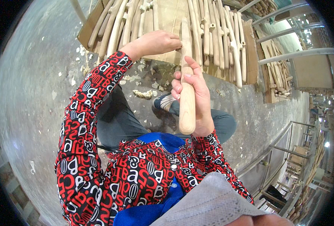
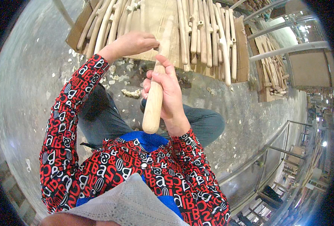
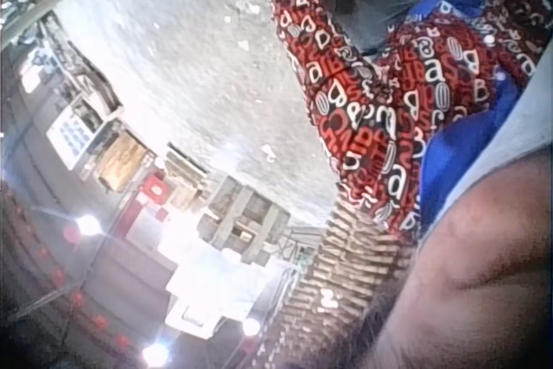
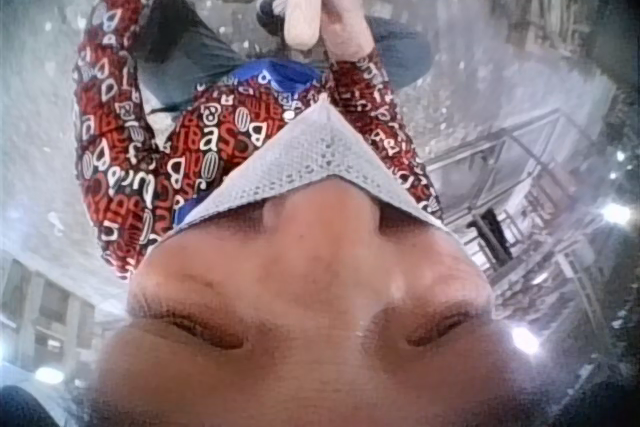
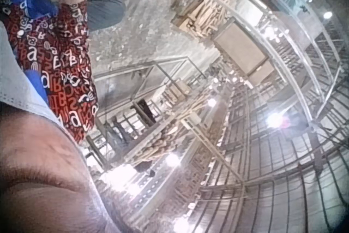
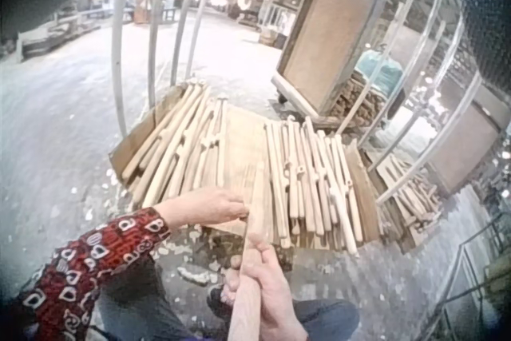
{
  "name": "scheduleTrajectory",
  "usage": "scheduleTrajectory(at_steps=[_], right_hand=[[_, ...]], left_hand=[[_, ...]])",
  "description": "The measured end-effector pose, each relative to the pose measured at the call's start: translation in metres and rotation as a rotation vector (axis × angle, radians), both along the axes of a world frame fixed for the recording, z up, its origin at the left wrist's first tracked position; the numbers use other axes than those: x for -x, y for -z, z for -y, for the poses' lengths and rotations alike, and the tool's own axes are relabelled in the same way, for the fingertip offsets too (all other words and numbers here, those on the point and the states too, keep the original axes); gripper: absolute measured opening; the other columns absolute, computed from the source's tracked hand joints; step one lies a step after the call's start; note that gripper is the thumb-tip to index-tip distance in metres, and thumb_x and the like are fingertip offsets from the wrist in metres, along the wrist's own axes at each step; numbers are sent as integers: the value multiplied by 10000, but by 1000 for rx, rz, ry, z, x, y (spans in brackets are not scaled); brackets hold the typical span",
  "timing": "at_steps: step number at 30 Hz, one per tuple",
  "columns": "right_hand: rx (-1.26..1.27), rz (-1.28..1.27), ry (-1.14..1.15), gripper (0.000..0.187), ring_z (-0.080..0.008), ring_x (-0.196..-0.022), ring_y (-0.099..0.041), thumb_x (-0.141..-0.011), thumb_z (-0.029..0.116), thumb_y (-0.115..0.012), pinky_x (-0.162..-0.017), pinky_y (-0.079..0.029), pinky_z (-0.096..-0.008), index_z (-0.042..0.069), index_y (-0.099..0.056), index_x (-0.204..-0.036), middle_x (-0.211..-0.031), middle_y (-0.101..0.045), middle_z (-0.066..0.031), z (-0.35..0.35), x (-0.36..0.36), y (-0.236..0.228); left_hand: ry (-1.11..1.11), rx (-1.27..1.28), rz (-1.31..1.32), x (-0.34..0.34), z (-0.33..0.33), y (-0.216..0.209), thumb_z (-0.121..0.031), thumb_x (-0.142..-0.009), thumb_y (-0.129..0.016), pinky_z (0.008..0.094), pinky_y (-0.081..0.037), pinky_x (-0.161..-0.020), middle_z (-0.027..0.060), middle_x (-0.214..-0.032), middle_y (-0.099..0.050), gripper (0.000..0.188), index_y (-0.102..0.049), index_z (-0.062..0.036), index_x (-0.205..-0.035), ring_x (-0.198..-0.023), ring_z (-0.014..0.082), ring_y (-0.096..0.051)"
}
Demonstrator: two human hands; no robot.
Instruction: The person sits on the floor and smooths wooden dowels by hand, rubbing the surface repeatedly. They pick up dowels from a nearby pile, work on them, and place them back down.
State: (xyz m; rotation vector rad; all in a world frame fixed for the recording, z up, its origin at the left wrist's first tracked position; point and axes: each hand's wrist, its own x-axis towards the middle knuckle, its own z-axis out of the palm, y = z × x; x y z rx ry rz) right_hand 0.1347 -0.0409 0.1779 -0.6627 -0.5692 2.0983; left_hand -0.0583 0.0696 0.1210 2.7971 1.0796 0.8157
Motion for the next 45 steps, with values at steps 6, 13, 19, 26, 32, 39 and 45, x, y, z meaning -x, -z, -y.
scheduleTrajectory(at_steps=[6, 13, 19, 26, 32, 39, 45], right_hand=[[-6, -10, -4, 502, -161, -587, -546, -863, 37, -494, -471, -476, -308, 152, -320, -1319, -874, -538, -100, 0, -4, 1], [4, 54, -36, 502, -164, -597, -561, -869, 41, -497, -465, -497, -305, 164, -319, -1323, -877, -528, -92, -2, -9, 2], [-8, 72, -51, 514, -158, -600, -568, -873, 35, -494, -466, -502, -297, 172, -313, -1333, -883, -522, -81, 1, -9, 6], [-13, 106, -50, 514, -153, -597, -561, -873, 22, -481, -467, -498, -296, 172, -312, -1335, -870, -520, -75, 1, -9, 4], [3, 50, -41, 517, -155, -607, -549, -872, 34, -481, -470, -494, -291, 168, -309, -1341, -887, -513, -85, -1, -13, 6], [-20, 119, -51, 563, -158, -599, -545, -844, 37, -507, -468, -492, -279, 145, -302, -1357, -910, -504, -100, 17, -38, 26], [-21, 227, -73, 585, -162, -580, -546, -811, 9, -502, -458, -487, -277, 136, -313, -1349, -902, -503, -104, 24, -57, 56]], left_hand=[[-79, 7, 97, -4, 2, 9, -167, -849, -585, 385, -504, -651, 81, -852, -616, 145, -620, -80, -960, -772, 291, -617], [-14, -6, -1, -3, 3, 8, -175, -841, -586, 378, -508, -668, 82, -857, -621, 175, -614, -75, -981, -785, 287, -619], [-2, -46, -95, -4, 6, 6, -111, -785, -556, 405, -513, -663, 106, -812, -620, 130, -578, -64, -904, -788, 306, -637], [-18, -150, -72, -10, 5, 13, -142, -734, -614, 379, -490, -595, 77, -745, -549, 166, -504, -59, -828, -708, 277, -598], [-167, -157, -6, -12, 2, 10, -116, -768, -566, 380, -512, -603, 92, -710, -560, 93, -507, -52, -797, -716, 276, -624], [-214, 223, 325, -6, -11, 7, -77, -793, -502, 391, -475, -630, 124, -738, -592, 84, -558, -26, -830, -681, 295, -593], [-99, 609, 337, -22, 3, 28, -137, -834, -408, 339, -424, -631, 106, -640, -512, 193, -518, -12, -736, -635, 203, -500]])
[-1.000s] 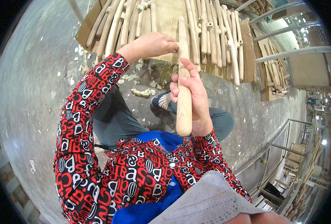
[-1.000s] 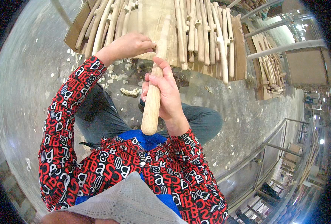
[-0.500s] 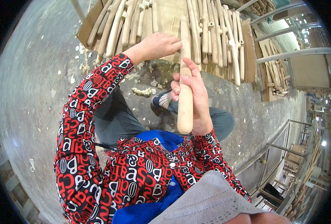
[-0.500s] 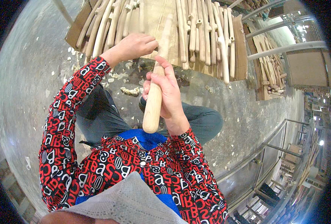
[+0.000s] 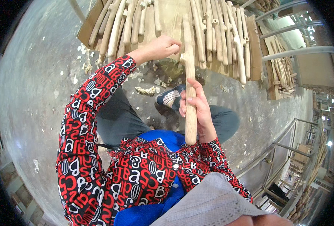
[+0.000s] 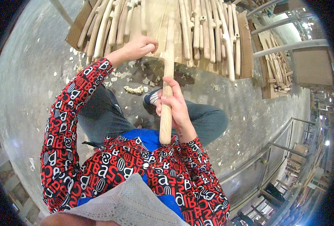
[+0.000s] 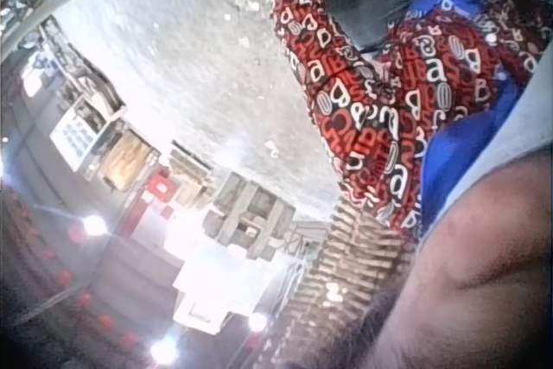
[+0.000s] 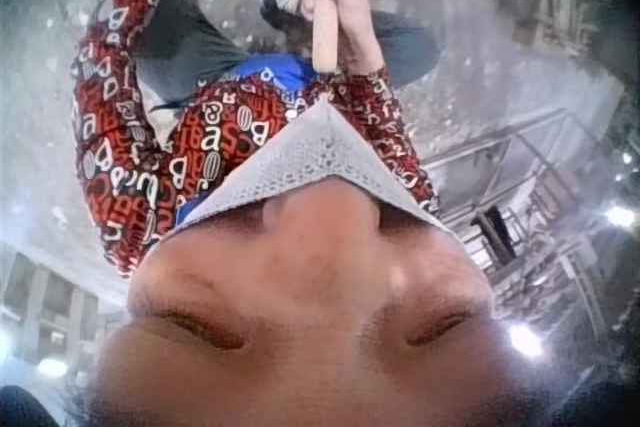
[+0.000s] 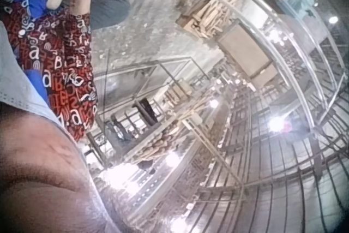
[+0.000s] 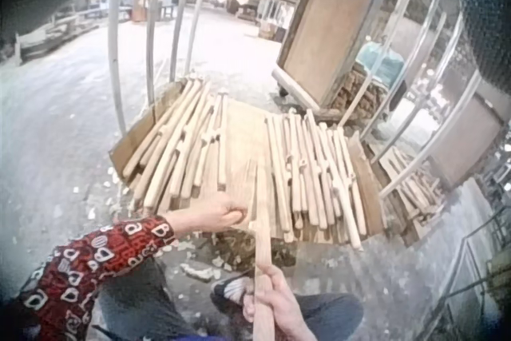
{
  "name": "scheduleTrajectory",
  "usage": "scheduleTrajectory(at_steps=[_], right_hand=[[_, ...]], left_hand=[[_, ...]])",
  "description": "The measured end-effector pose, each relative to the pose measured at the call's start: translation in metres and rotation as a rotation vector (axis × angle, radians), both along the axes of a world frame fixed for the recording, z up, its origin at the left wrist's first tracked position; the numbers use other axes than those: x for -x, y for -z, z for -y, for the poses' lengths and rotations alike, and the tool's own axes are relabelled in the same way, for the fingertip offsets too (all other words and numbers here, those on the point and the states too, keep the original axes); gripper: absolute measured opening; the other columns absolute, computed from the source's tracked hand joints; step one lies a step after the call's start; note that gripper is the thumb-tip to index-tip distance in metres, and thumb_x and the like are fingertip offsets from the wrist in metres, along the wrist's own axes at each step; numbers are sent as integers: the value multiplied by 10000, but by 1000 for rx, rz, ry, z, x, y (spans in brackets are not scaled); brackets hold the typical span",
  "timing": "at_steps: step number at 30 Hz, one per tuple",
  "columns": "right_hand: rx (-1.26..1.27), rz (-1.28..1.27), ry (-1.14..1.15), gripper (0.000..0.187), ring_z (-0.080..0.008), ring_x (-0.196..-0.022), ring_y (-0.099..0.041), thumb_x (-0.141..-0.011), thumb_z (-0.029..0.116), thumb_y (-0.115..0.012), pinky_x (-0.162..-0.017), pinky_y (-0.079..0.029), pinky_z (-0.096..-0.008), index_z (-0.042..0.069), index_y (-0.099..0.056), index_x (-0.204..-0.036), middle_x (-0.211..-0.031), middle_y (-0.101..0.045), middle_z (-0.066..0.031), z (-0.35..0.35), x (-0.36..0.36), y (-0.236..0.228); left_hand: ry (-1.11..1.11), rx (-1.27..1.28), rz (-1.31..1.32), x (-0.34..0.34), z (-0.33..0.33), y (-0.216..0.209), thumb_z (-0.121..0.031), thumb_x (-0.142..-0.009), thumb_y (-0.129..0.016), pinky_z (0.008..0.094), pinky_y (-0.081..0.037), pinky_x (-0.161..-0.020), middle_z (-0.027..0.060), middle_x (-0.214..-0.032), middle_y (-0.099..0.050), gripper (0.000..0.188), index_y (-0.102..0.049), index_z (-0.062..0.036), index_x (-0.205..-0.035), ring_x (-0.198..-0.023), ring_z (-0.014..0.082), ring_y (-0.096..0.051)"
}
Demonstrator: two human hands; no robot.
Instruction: The person sits on the floor and smooths wooden dowels by hand, rubbing the surface repeatedly. They pick up dowels from a nearby pile, work on them, and place them back down.
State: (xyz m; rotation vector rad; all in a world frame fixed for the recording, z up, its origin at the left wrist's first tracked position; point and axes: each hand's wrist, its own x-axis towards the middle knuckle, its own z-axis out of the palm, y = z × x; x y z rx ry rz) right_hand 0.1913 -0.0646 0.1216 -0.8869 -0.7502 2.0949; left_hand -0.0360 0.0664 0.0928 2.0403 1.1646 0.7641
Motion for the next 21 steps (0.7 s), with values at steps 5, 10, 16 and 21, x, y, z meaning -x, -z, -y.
scheduleTrajectory(at_steps=[5, 10, 16, 21], right_hand=[[-1, -85, 10, 684, -167, -515, -512, -790, -6, -466, -421, -452, -283, 179, -243, -1410, -907, -456, -119, 17, -15, 33], [-3, 89, -38, 663, -147, -525, -533, -798, 3, -498, -433, -465, -264, 182, -271, -1395, -895, -472, -90, 29, -27, 55], [-39, 15, -57, 648, -145, -548, -537, -817, 13, -510, -460, -474, -267, 182, -269, -1395, -901, -460, -95, 36, -35, 76], [-63, 30, -87, 663, -138, -560, -542, -819, 15, -515, -467, -473, -255, 185, -258, -1406, -888, -471, -87, 38, -39, 86]], left_hand=[[-23, 32, 48, -10, -1, 30, -350, -871, -529, 408, -449, -619, 179, -679, -586, 368, -609, 0, -953, -647, 312, -580], [248, -18, -188, -20, 10, 44, -379, -836, -635, 384, -429, -564, 138, -661, -567, 387, -626, -18, -975, -600, 267, -553], [294, 48, -314, -28, 18, 56, -399, -826, -640, 412, -462, -627, 175, -752, -625, 398, -648, -5, -881, -702, 330, -609], [181, 94, -352, -26, 16, 44, -420, -843, -615, 400, -487, -698, 184, -861, -654, 444, -629, -5, -1002, -777, 331, -628]])
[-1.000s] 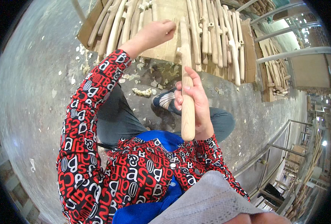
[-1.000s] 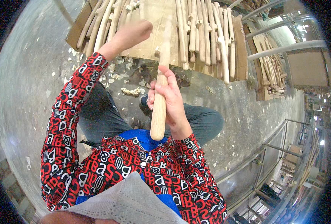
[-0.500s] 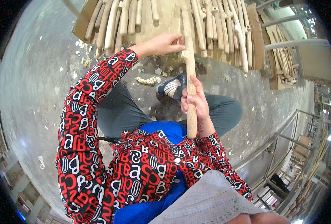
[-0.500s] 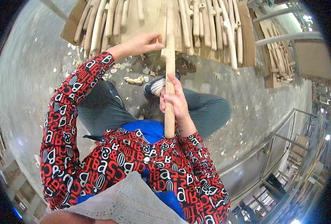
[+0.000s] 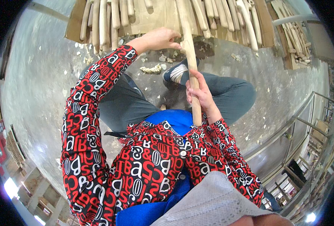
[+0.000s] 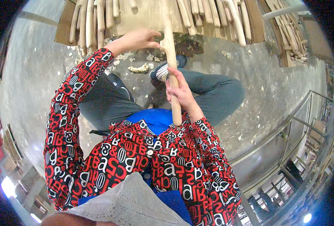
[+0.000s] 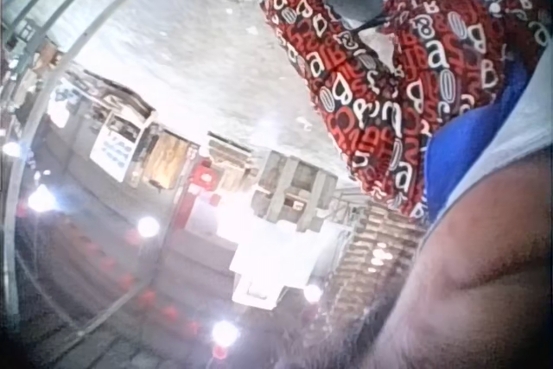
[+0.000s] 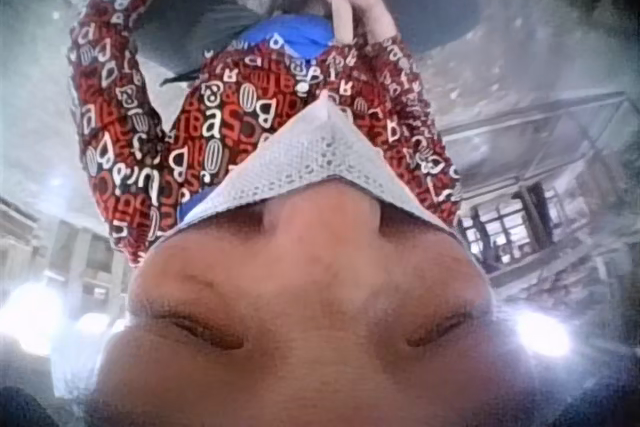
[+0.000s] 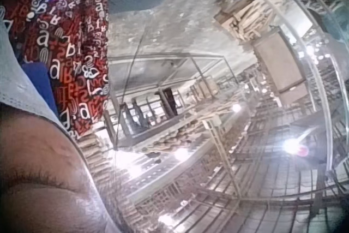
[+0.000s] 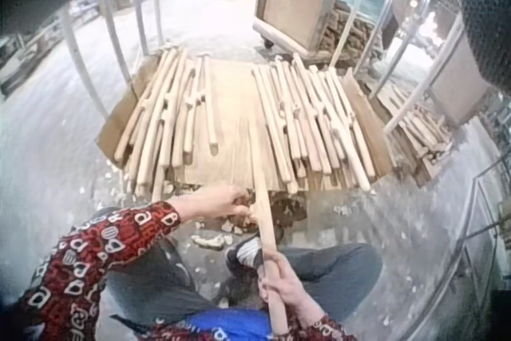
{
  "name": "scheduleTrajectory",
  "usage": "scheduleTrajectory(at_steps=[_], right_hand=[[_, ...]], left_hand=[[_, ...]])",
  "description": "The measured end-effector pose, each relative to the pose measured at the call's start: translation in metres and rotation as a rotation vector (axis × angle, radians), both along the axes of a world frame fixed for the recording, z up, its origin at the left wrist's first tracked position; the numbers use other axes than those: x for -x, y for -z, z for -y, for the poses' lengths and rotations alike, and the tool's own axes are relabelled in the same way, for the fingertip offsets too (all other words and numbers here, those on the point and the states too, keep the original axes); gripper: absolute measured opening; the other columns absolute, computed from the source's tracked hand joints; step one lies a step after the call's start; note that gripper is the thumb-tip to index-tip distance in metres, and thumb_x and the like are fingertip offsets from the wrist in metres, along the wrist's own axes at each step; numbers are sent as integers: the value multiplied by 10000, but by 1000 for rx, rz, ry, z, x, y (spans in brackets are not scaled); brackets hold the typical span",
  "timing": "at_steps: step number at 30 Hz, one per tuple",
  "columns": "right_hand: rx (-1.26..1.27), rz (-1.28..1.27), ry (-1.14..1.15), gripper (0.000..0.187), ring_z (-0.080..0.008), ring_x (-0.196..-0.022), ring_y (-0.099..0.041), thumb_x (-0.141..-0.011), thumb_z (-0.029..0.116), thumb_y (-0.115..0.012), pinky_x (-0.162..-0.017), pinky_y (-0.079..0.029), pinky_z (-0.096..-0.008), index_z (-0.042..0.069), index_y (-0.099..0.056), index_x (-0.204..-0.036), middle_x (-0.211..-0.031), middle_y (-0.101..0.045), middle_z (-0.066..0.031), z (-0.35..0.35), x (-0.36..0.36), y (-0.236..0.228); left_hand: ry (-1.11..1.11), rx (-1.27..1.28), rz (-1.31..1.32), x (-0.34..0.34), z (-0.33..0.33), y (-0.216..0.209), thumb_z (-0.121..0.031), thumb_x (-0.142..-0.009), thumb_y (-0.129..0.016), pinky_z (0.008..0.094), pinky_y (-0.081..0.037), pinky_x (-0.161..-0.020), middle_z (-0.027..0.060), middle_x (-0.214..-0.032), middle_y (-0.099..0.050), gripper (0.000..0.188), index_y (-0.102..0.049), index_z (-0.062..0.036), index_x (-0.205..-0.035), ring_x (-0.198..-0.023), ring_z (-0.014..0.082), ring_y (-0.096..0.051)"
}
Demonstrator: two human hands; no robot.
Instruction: The person sits on the floor and smooths wooden dowels by hand, rubbing the surface repeatedly. They pick up dowels from a nearby pile, work on them, and place them back down.
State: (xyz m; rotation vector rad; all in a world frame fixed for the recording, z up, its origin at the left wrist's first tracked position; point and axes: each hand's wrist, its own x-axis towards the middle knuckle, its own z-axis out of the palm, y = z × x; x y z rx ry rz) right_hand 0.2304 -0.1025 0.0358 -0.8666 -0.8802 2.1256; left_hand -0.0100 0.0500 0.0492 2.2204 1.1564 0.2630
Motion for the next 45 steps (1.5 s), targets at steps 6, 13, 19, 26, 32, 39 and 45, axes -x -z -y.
scheduleTrajectory(at_steps=[6, 13, 19, 26, 32, 39, 45], right_hand=[[-18, 29, -36, 653, -115, -571, -536, -811, 8, -542, -491, -480, -242, 185, -296, -1390, -909, -473, -55, 5, 5, -4], [-33, 41, -38, 665, -117, -587, -543, -817, 8, -555, -487, -473, -235, 177, -280, -1398, -919, -474, -58, 9, 0, 0], [-20, -21, -31, 676, -125, -584, -545, -820, 6, -552, -475, -469, -240, 174, -261, -1407, -927, -474, -67, 10, 3, 2], [4, -76, -3, 677, -130, -574, -538, -819, -3, -542, -474, -468, -242, 170, -256, -1408, -924, -470, -77, 10, 3, 2], [-13, 3, -29, 681, -127, -582, -547, -817, 1, -550, -479, -469, -239, 168, -254, -1408, -923, -475, -71, 9, 4, 1], [-5, 15, -19, 663, -113, -585, -540, -812, 2, -554, -490, -472, -232, 171, -289, -1396, -915, -477, -51, 10, 6, -1], [1, -19, -20, 691, -121, -589, -550, -815, 3, -564, -483, -470, -235, 163, -250, -1410, -937, -480, -67, 10, 6, 0]], left_hand=[[177, 20, -29, 0, -2, 3, -350, -864, -595, 409, -470, -676, 179, -854, -648, 394, -608, -11, -1066, -739, 333, -611], [162, 136, 4, -5, -3, -8, -283, -880, -543, 438, -458, -696, 185, -776, -623, 281, -618, -12, -887, -750, 367, -597], [193, -13, -100, -3, 1, 1, -273, -904, -483, 457, -458, -725, 187, -810, -628, 276, -606, -26, -901, -797, 376, -601], [176, 16, 3, -1, 1, -1, -302, -904, -491, 466, -458, -742, 194, -825, -627, 299, -597, -23, -908, -820, 380, -601], [193, -32, -93, -2, 1, 0, -296, -899, -505, 468, -461, -746, 196, -815, -629, 294, -597, -17, -911, -813, 376, -607], [168, 42, -98, -3, 1, 2, -284, -908, -487, 472, -464, -723, 176, -788, -634, 286, -599, -20, -914, -779, 368, -613], [204, -76, -13, 0, 0, 7, -270, -902, -491, 443, -469, -693, 161, -737, -629, 278, -604, -16, -907, -735, 358, -616]])
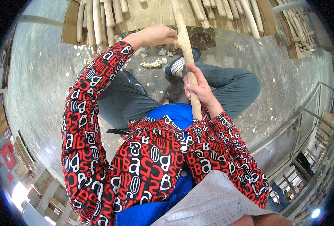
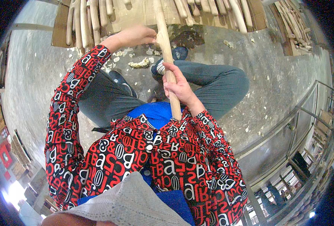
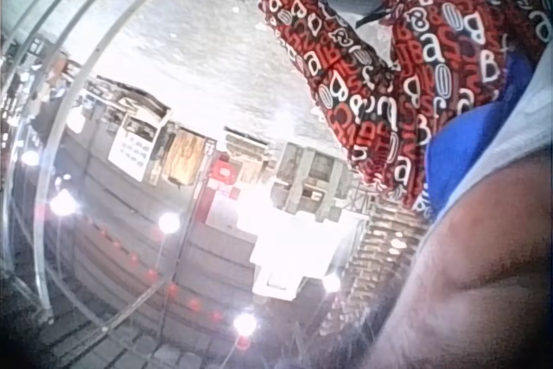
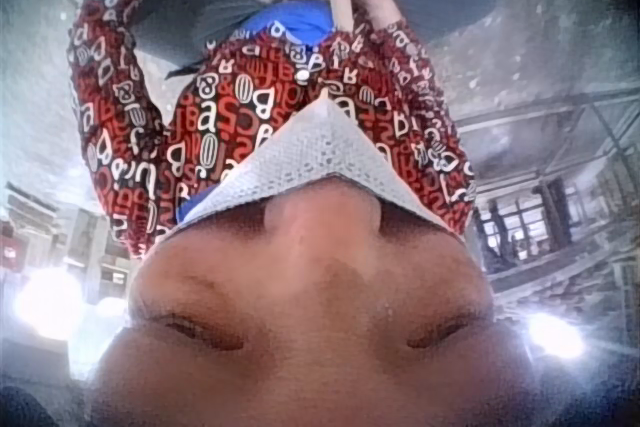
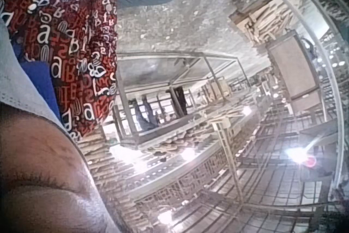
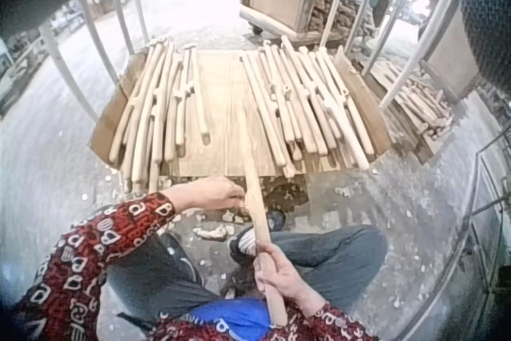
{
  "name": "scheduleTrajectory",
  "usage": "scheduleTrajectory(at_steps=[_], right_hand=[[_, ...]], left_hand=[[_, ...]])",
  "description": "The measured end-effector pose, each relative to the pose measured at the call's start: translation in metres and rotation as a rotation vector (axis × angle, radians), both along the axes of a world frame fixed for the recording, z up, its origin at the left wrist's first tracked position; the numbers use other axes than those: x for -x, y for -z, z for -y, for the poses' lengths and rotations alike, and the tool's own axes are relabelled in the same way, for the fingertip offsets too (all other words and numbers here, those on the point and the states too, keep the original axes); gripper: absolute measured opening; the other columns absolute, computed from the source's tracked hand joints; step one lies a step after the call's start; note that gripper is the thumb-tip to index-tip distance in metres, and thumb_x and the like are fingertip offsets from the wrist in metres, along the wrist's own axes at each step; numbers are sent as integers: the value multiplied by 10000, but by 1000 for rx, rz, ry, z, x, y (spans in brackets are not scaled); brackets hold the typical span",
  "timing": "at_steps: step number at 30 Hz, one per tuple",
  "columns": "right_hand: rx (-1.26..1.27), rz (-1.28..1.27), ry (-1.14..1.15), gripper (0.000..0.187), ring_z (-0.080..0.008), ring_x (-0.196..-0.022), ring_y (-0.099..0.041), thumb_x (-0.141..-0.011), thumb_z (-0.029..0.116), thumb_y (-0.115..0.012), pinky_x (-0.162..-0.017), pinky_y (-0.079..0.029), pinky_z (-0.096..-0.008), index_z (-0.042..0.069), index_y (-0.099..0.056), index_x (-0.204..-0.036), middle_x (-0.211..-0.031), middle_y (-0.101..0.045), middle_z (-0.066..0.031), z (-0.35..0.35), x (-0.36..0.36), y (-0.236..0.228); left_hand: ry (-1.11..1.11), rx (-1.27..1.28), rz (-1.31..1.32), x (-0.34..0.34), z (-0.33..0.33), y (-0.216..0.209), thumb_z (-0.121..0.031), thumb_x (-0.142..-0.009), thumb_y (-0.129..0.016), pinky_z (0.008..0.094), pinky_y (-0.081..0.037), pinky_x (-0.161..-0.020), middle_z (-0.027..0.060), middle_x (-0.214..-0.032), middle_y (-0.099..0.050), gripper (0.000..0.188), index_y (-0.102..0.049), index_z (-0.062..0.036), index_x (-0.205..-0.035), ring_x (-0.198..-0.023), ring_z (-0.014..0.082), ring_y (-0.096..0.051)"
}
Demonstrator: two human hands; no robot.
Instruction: The person sits on the floor and smooths wooden dowels by hand, rubbing the surface repeatedly. They pick up dowels from a nearby pile, work on them, and place them back down.
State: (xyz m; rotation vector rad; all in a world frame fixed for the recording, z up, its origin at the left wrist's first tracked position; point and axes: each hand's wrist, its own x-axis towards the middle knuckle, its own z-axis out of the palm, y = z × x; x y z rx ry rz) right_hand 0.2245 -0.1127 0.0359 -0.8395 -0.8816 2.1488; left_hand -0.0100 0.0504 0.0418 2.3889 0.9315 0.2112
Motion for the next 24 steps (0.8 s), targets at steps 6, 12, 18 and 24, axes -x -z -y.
scheduleTrajectory(at_steps=[6, 12, 18, 24], right_hand=[[-8, 12, 4, 653, -101, -586, -529, -818, 6, -552, -498, -470, -227, 174, -297, -1395, -902, -478, -35, 0, 1, -1], [-11, -4, -11, 699, -122, -587, -549, -811, 4, -562, -477, -472, -236, 168, -247, -1413, -929, -477, -71, -1, 1, -1], [-2, -19, 16, 668, -110, -588, -538, -816, -2, -546, -503, -475, -234, 167, -277, -1403, -911, -480, -47, 0, -1, 0], [-7, -13, -1, 708, -129, -585, -554, -812, 6, -559, -467, -473, -244, 175, -235, -1418, -929, -477, -74, 0, 1, 1]], left_hand=[[-29, 172, -56, -1, -2, -6, -269, -892, -505, 435, -471, -695, 165, -776, -634, 268, -610, -23, -909, -767, 361, -615], [11, -22, -88, 4, -1, -1, -226, -889, -506, 436, -474, -711, 167, -813, -637, 235, -604, -27, -966, -792, 357, -618], [27, 51, -111, 0, -3, -7, -218, -885, -522, 433, -468, -748, 183, -869, -633, 251, -590, -17, -1019, -844, 356, -610], [3, 101, 20, 5, -2, 1, -247, -897, -494, 440, -467, -698, 142, -741, -626, 239, -591, -30, -882, -740, 335, -618]])
